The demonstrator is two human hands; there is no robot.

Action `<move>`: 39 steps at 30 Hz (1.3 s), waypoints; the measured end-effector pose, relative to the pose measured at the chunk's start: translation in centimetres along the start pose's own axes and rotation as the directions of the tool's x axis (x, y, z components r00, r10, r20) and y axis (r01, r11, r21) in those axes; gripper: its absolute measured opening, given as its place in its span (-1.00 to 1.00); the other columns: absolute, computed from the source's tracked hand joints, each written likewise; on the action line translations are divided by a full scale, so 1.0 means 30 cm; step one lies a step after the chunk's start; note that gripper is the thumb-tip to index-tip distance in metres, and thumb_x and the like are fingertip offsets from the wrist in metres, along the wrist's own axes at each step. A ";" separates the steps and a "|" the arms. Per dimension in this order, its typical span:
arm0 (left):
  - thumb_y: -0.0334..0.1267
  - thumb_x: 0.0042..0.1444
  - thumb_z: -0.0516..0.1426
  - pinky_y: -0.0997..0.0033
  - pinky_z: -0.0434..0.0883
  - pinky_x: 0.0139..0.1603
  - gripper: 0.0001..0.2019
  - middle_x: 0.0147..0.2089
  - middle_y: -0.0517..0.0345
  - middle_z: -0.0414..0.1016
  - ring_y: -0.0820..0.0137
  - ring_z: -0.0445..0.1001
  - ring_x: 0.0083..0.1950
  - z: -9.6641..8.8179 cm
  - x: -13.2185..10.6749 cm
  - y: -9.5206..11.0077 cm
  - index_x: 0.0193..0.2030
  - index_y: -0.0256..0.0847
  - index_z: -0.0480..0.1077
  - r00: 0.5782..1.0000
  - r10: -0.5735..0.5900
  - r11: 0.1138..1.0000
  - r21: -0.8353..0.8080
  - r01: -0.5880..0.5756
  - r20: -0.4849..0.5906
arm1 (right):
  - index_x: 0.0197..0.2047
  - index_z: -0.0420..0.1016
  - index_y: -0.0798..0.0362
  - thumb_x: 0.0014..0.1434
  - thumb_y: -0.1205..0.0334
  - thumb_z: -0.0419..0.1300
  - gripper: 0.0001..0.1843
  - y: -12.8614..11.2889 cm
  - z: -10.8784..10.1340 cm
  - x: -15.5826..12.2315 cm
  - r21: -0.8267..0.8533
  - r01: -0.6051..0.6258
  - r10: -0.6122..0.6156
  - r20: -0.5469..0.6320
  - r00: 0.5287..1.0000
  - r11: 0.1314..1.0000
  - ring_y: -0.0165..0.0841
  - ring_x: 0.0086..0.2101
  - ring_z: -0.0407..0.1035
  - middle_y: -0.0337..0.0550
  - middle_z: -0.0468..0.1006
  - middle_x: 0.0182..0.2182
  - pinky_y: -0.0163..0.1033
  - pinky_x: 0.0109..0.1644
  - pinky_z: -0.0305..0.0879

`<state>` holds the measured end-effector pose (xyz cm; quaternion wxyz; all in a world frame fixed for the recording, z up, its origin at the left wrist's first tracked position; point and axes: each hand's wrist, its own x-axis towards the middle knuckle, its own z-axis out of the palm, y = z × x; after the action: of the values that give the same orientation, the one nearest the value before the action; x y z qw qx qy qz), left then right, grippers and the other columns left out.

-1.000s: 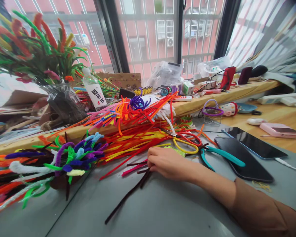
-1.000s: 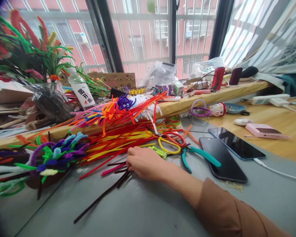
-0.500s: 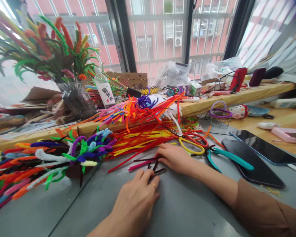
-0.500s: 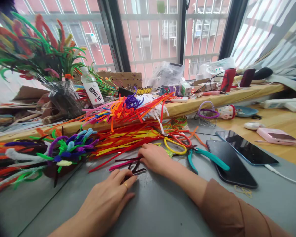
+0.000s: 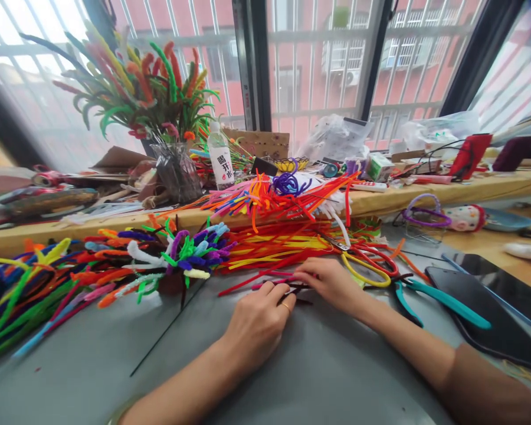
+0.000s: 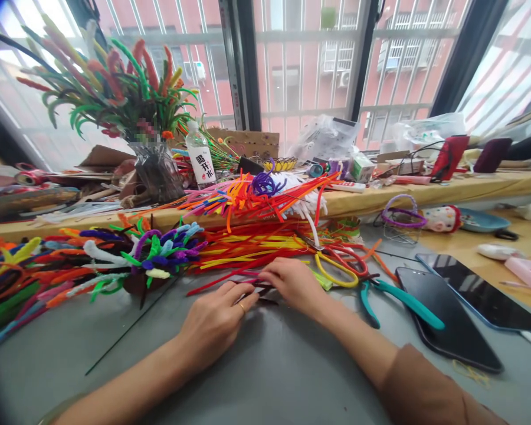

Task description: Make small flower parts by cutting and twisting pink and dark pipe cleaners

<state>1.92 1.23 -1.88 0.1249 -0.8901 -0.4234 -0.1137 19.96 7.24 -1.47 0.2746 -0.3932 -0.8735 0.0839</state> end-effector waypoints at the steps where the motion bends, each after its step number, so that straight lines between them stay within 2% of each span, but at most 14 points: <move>1: -0.43 0.14 -0.15 0.30 0.41 -0.22 -0.66 0.03 -0.05 0.32 0.25 0.33 -0.08 0.006 0.000 -0.001 0.01 -0.24 0.27 1.000 -0.020 1.000 0.006 0.020 -0.009 | -0.28 0.47 0.08 0.19 0.21 -0.02 -0.74 0.008 0.002 0.005 -0.009 -0.040 0.040 -0.041 0.998 0.999 -0.41 -0.34 0.34 -0.15 0.48 -0.38 -0.34 -0.26 0.20; 3: -0.45 0.13 -0.14 0.29 0.42 -0.26 -0.66 0.03 -0.07 0.32 0.23 0.34 -0.09 0.015 0.002 -0.003 0.02 -0.27 0.26 0.999 -0.044 0.999 0.016 0.044 0.016 | -0.27 0.45 0.10 0.16 0.26 0.01 -0.79 0.026 0.005 0.016 -0.092 -0.125 0.121 -0.048 0.991 0.988 -0.38 -0.28 0.33 -0.11 0.46 -0.32 -0.31 -0.20 0.19; 7: -0.46 0.13 -0.12 0.26 0.44 -0.30 -0.68 -0.09 -0.06 0.39 0.22 0.35 -0.12 0.017 0.011 -0.003 -0.02 -0.32 0.30 0.992 -0.025 0.999 0.030 0.021 0.121 | -0.38 0.43 0.12 0.08 0.29 0.09 -0.88 0.048 0.013 0.031 -0.230 -0.187 0.211 0.087 0.974 0.955 -0.34 -0.27 0.30 -0.08 0.43 -0.34 -0.31 -0.23 0.19; 10: -0.44 0.14 -0.13 0.28 0.44 -0.31 -0.69 -0.10 -0.01 0.39 0.24 0.35 -0.15 0.012 0.012 0.000 -0.03 -0.31 0.30 0.990 -0.015 0.998 0.061 0.006 0.141 | -0.44 0.40 0.12 0.07 0.31 0.09 -0.89 0.043 0.014 0.034 -0.242 -0.168 0.200 0.116 0.973 0.956 -0.33 -0.30 0.30 -0.07 0.43 -0.37 -0.32 -0.26 0.16; 15: -0.44 0.15 -0.14 0.31 0.46 -0.30 -0.68 -0.07 0.00 0.38 0.26 0.34 -0.14 0.011 0.009 0.003 0.00 -0.31 0.28 0.991 -0.006 0.996 0.092 -0.006 0.133 | -0.28 0.31 0.11 0.15 0.30 -0.01 -0.89 0.030 0.008 0.029 -0.236 -0.145 0.178 0.128 0.976 0.961 -0.36 -0.37 0.31 -0.10 0.44 -0.39 -0.33 -0.33 0.14; 18: -0.44 0.15 -0.14 0.31 0.46 -0.29 -0.67 -0.06 -0.01 0.38 0.24 0.33 -0.12 0.014 0.008 0.003 0.01 -0.33 0.27 0.993 0.001 0.995 0.096 -0.012 0.114 | -0.21 0.28 0.08 0.14 0.24 0.03 -0.85 0.039 0.014 0.027 -0.211 -0.115 0.148 0.148 0.978 0.971 -0.36 -0.30 0.32 -0.12 0.45 -0.30 -0.34 -0.30 0.16; 20: -0.44 0.14 -0.12 0.30 0.45 -0.27 -0.68 -0.07 -0.01 0.38 0.24 0.33 -0.12 0.017 0.008 0.002 0.00 -0.34 0.28 0.995 0.005 0.995 0.096 -0.014 0.097 | -0.22 0.30 0.09 0.12 0.23 0.06 -0.84 0.045 0.020 0.027 -0.212 -0.087 0.124 0.169 0.978 0.973 -0.34 -0.27 0.32 -0.10 0.44 -0.27 -0.34 -0.28 0.17; 22: -0.45 0.13 -0.11 0.30 0.46 -0.28 -0.69 -0.08 0.00 0.39 0.25 0.34 -0.14 0.021 0.006 0.002 -0.02 -0.33 0.29 0.996 0.007 0.995 0.094 -0.015 0.084 | -0.31 0.33 0.10 0.12 0.26 0.04 -0.89 0.045 0.024 0.027 -0.222 -0.060 0.105 0.198 0.975 0.973 -0.35 -0.32 0.31 -0.10 0.44 -0.33 -0.33 -0.30 0.17; 24: -0.44 0.12 -0.10 0.31 0.46 -0.29 -0.70 -0.06 0.02 0.38 0.26 0.34 -0.15 0.024 0.003 0.003 -0.03 -0.31 0.29 0.998 0.005 0.996 0.091 -0.011 0.061 | -0.38 0.33 0.12 0.13 0.30 0.01 -0.88 0.035 0.024 0.026 -0.235 -0.038 0.091 0.215 0.973 0.971 -0.34 -0.34 0.30 -0.09 0.43 -0.37 -0.32 -0.31 0.17; 29: -0.37 0.16 -0.11 0.36 0.44 -0.24 -0.70 0.05 0.03 0.32 0.30 0.34 -0.09 0.020 -0.006 0.012 -0.01 -0.27 0.28 0.996 0.040 0.993 0.115 -0.030 -0.080 | -0.30 0.32 0.14 0.15 0.34 -0.03 -0.87 -0.008 0.002 0.025 -0.198 0.033 -0.005 0.139 0.990 0.980 -0.33 -0.28 0.26 -0.05 0.39 -0.31 -0.29 -0.25 0.16; 31: -0.38 0.17 -0.13 0.37 0.43 -0.24 -0.69 0.05 0.00 0.33 0.29 0.34 -0.09 0.014 -0.008 0.015 0.01 -0.29 0.27 0.983 0.078 0.986 0.161 -0.050 -0.168 | -0.31 0.32 0.12 0.15 0.33 -0.02 -0.88 -0.020 -0.009 0.026 -0.132 0.056 -0.042 0.112 0.993 0.990 -0.36 -0.30 0.26 -0.10 0.40 -0.33 -0.31 -0.25 0.16; 34: -0.40 0.17 -0.13 0.37 0.42 -0.26 -0.67 0.04 -0.04 0.36 0.28 0.37 -0.13 0.005 -0.010 0.012 0.02 -0.34 0.28 0.949 0.092 0.971 0.238 -0.019 -0.302 | -0.32 0.35 0.10 0.14 0.31 0.00 -0.88 -0.028 -0.022 0.025 -0.012 0.051 -0.048 0.154 0.987 0.999 -0.40 -0.36 0.27 -0.16 0.43 -0.38 -0.33 -0.29 0.16; 37: -0.41 0.16 -0.11 0.30 0.38 -0.16 -0.67 0.02 -0.06 0.38 0.24 0.35 -0.06 0.003 -0.010 0.003 0.04 -0.37 0.27 0.931 0.002 0.963 0.252 0.097 -0.365 | -0.35 0.38 0.12 0.13 0.28 0.02 -0.85 -0.032 -0.034 0.023 0.129 0.004 -0.033 0.222 0.974 0.992 -0.43 -0.41 0.25 -0.18 0.43 -0.43 -0.35 -0.34 0.15; 39: -0.38 0.16 -0.10 0.32 0.37 -0.19 -0.69 -0.12 -0.02 0.47 0.25 0.38 -0.11 0.004 -0.010 -0.003 0.00 -0.32 0.31 0.943 -0.117 0.966 0.184 0.181 -0.313 | -0.39 0.38 0.13 0.12 0.25 0.04 -0.84 -0.034 -0.045 0.022 0.220 -0.046 -0.013 0.258 0.966 0.974 -0.45 -0.45 0.24 -0.20 0.42 -0.48 -0.37 -0.38 0.14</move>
<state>1.67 1.09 -2.08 0.2719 -0.8096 -0.4756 -0.2109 19.69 6.94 0.30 0.2005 -0.3528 -0.8834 0.2345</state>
